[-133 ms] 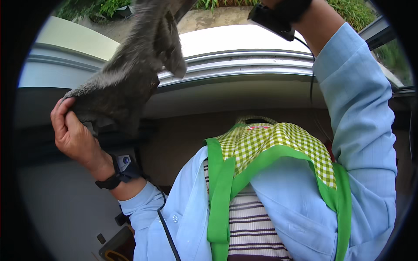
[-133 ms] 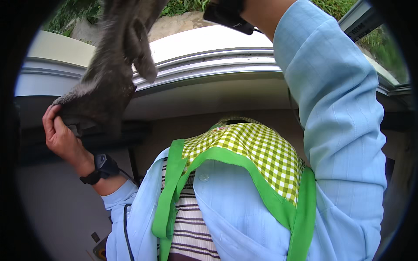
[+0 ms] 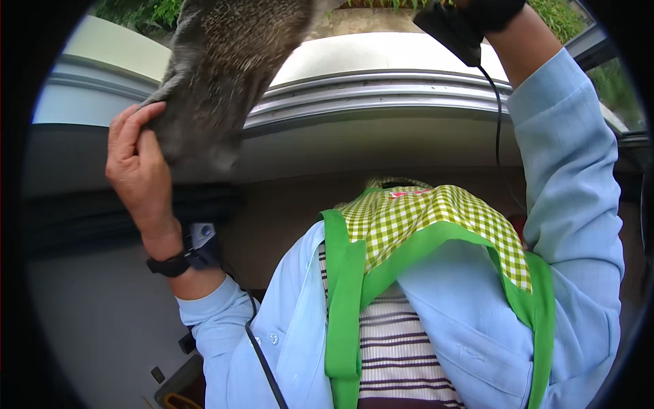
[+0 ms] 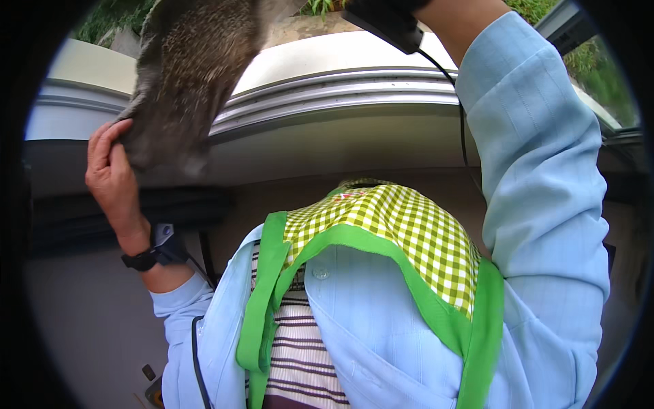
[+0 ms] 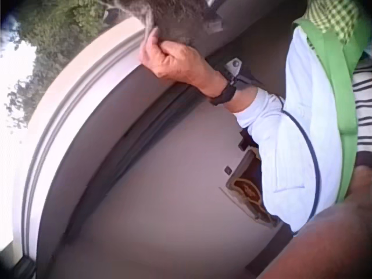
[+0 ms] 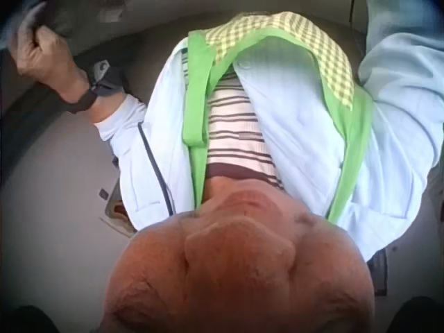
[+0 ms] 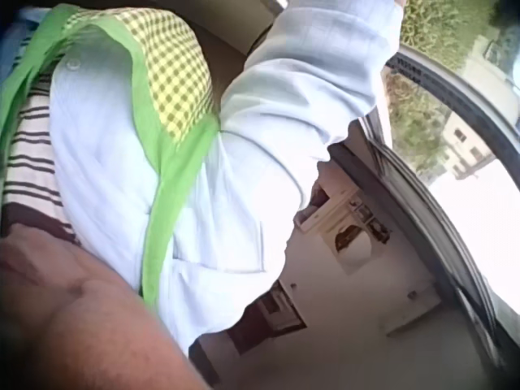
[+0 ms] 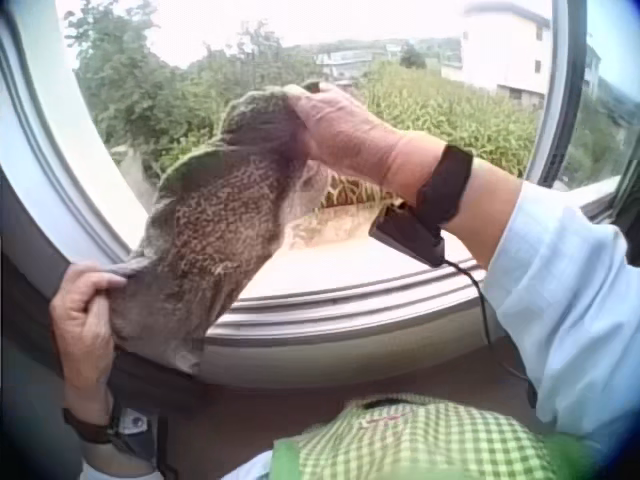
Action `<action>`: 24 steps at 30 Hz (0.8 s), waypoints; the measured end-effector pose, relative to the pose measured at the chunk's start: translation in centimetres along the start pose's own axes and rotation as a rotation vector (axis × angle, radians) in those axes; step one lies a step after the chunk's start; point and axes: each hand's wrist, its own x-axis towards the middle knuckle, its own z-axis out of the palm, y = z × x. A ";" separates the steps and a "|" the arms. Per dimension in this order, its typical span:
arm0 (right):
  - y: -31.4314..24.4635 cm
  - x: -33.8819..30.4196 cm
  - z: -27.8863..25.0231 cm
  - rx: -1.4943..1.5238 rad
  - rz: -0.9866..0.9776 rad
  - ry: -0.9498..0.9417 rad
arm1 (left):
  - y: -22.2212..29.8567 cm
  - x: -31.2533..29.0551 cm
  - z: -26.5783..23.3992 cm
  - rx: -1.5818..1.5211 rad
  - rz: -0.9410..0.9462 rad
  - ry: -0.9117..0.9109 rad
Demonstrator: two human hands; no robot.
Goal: The person washes a cloth in a bucket of soapy water, wrings it out, and uses a putty knife with the cloth to scrub the grime from a sliding window track.
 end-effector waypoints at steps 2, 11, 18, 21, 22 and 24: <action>1.8 -5.6 -1.4 0.248 0.088 -0.040 | 1.7 -0.3 4.4 0.046 0.049 0.151; 3.7 -31.9 -10.7 0.487 0.739 0.029 | 7.9 -3.9 21.5 -0.339 0.043 -0.029; -2.7 -32.4 -21.9 0.723 1.077 0.479 | 12.6 3.3 16.9 -0.559 0.343 -0.397; -3.4 -33.5 -26.2 0.723 1.093 0.616 | 15.8 4.2 16.9 -0.668 0.412 -0.459; -3.4 -33.6 -27.2 0.707 1.132 0.638 | 16.1 5.1 17.2 -0.693 0.438 -0.498; -2.5 -32.8 -28.4 0.666 1.122 0.653 | 17.5 6.4 18.6 -0.722 0.447 -0.515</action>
